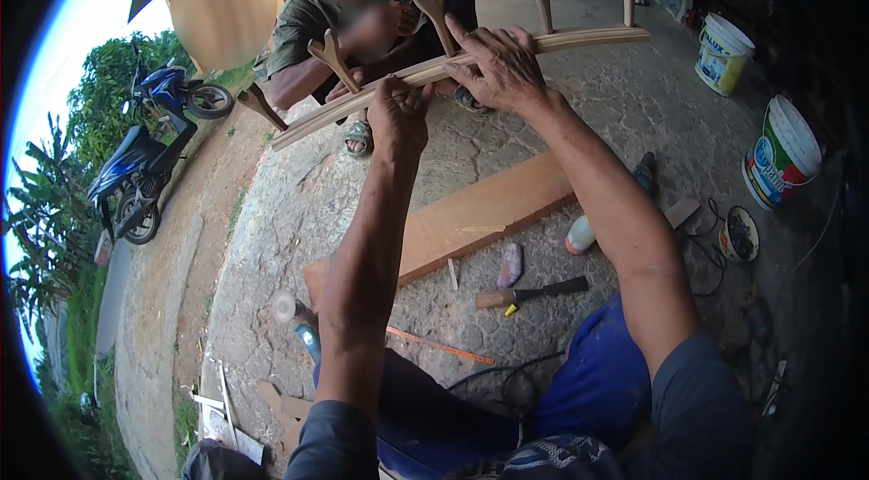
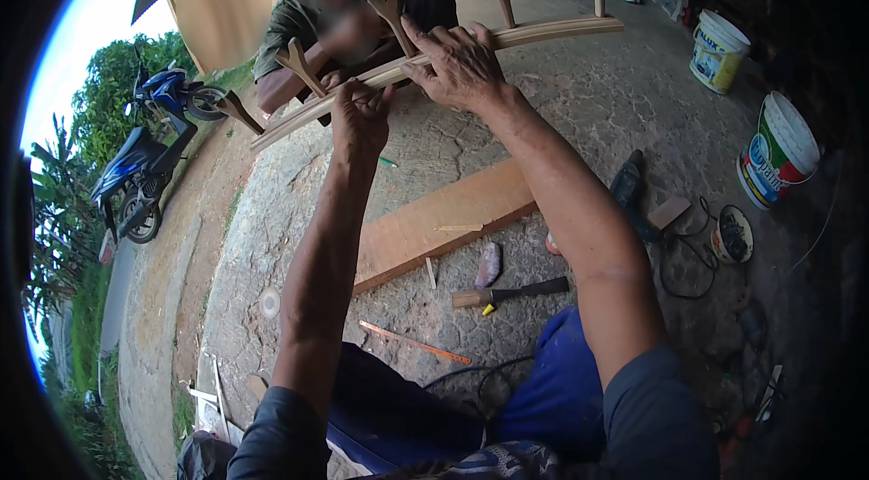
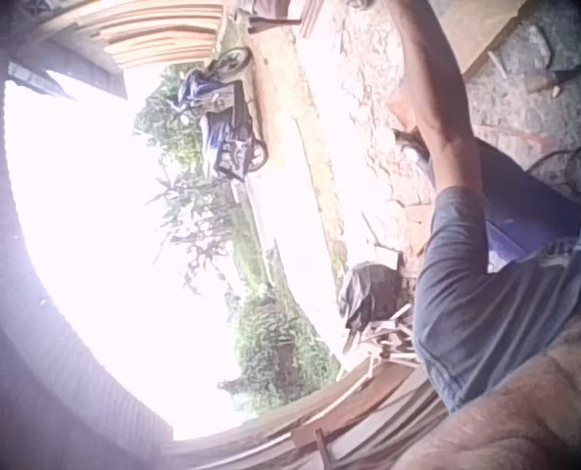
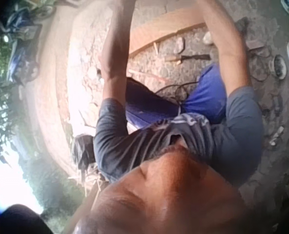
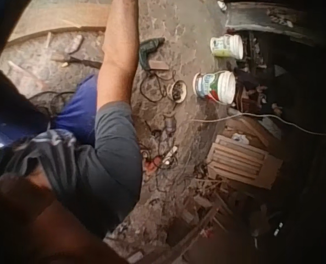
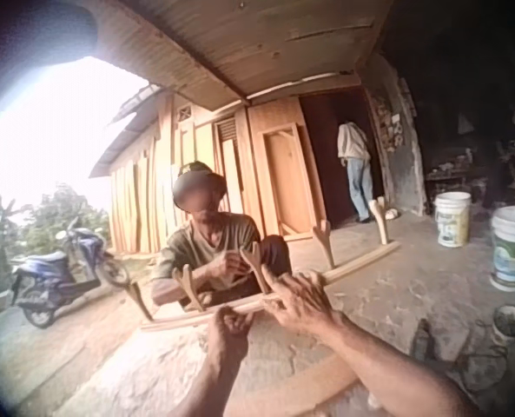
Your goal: The person assembles a wooden rack by inserting small wooden pegs into pre-drilled holes on a long plank. They apply glue to the pegs and press them into place, occasionally inspecting the alignment and fit.
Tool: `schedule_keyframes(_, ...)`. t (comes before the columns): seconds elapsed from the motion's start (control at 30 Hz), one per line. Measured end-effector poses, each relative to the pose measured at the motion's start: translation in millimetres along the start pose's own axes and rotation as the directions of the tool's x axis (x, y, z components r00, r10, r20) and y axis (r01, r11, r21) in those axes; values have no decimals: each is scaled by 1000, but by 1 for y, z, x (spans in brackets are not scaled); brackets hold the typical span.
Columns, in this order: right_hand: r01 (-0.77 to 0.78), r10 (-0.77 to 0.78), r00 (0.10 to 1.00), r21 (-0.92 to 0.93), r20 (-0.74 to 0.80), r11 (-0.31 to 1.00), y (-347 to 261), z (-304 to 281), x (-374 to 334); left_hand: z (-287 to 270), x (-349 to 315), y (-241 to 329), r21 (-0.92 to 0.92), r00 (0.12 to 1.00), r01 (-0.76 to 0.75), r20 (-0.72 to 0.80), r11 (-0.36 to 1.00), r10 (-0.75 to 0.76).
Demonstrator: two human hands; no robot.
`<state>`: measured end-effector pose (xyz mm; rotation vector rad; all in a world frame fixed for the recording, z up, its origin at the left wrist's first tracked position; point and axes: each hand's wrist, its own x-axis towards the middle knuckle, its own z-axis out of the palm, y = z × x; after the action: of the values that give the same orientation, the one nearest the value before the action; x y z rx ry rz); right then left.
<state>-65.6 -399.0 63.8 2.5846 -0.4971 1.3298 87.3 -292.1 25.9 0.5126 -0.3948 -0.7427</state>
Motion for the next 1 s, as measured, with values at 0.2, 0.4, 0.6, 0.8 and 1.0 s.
schedule_keyframes(0.2, 75, -139, 914, 176, 382, 982, -3, 51, -48, -75, -20, -18, -5, 984, 58, -170, 998, -58)
schedule_keyframes(0.4, -66, -156, 869, 423, 469, 904, 7, 104, -118, -144, -51, -55, -47, 927, 178, -325, 983, -184)
schedule_keyframes(0.6, -219, -162, 771, 495, 616, 841, -4, 141, -151, -216, -77, -87, -236, 840, 100, -500, 967, -209)
schedule_keyframes(0.8, -92, -199, 554, 297, 809, 950, -2, 183, -203, -244, -100, -108, -169, 781, 206, -565, 964, -266)
schedule_keyframes(1.0, -48, -254, 644, 369, 722, 928, 1, 209, -229, -267, -105, -113, -100, 727, 311, -616, 945, -304)
